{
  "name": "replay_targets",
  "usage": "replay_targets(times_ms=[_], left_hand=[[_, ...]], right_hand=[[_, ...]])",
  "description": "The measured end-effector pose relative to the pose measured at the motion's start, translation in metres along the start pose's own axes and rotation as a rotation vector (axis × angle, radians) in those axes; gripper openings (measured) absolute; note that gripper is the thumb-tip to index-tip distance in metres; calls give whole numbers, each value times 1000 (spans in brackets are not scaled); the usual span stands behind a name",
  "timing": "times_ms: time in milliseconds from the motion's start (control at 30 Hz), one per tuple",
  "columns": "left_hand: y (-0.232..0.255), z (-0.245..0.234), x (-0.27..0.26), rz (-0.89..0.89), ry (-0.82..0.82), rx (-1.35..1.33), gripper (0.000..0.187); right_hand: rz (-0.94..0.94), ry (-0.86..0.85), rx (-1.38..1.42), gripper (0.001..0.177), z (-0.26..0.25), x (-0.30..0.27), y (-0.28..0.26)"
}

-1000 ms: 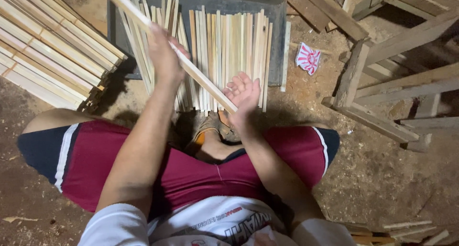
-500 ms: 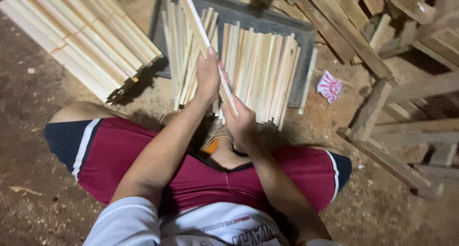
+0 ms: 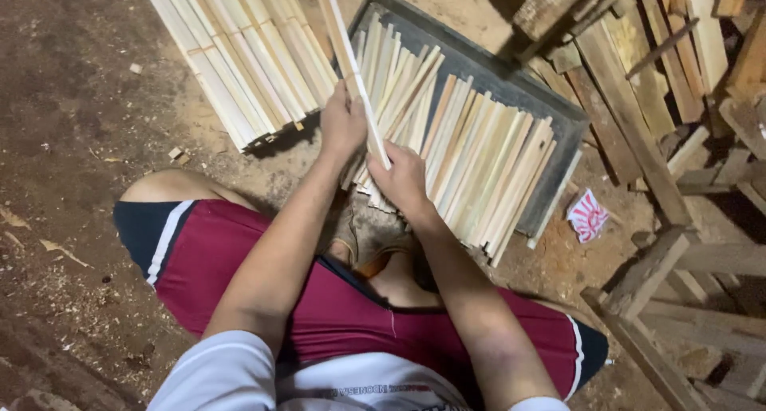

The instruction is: The person sits cross-legged on the floor and repeatedly picks up thin wooden sticks from a tray, inspects them by hand, and places them into a growing stack to the left. The process continues throughout the clip with no tools used.

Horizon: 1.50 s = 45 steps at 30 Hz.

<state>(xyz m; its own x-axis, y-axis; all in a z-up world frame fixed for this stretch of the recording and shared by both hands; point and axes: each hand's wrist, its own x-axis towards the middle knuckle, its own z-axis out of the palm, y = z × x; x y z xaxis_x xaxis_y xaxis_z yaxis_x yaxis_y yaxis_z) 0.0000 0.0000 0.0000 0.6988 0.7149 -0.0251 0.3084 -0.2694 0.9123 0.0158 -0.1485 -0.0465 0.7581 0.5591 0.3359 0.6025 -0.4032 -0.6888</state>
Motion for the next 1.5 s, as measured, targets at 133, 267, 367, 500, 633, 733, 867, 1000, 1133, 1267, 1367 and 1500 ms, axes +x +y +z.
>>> replay_targets(times_ms=[133, 267, 367, 500, 633, 733, 867, 1000, 1133, 1267, 1367, 1500], left_hand=[[-41, -19, 36, 71, 70, 90, 45], [-41, -44, 52, -10, 38, 307, 48], [-39, -54, 62, -71, -13, 405, 52], [-35, -57, 70, -83, -42, 457, 56], [-37, -54, 79, -102, -52, 463, 57], [-48, -46, 85, -116, -60, 479, 64], [-53, -41, 84, -118, -51, 528, 64], [-30, -50, 76, -96, 5, 484, 58], [-38, -35, 75, 60, 72, 446, 52], [-24, -6, 54, 314, 141, 158, 36], [-24, 26, 39, 275, -70, 224, 34], [-83, 77, 35, 120, -310, 527, 27]], right_hand=[[5, -83, -1, 23, 37, 50, -5], [19, -171, -59, 33, 73, 93, -2], [61, -265, -79, 39, 93, 115, -6], [80, -346, -107, 35, 120, 132, 2], [73, -386, -144, 26, 119, 149, -14], [98, -445, -119, 43, 120, 158, -20], [108, -529, -180, 42, 109, 159, -39], [190, -555, -110, 44, 94, 159, -52], [205, -434, -43, 52, 85, 145, -26], [334, -240, 90, 46, 61, 113, 14], [458, -117, 133, 44, 37, 80, 47], [643, -85, 93, 48, 8, 41, 79]])
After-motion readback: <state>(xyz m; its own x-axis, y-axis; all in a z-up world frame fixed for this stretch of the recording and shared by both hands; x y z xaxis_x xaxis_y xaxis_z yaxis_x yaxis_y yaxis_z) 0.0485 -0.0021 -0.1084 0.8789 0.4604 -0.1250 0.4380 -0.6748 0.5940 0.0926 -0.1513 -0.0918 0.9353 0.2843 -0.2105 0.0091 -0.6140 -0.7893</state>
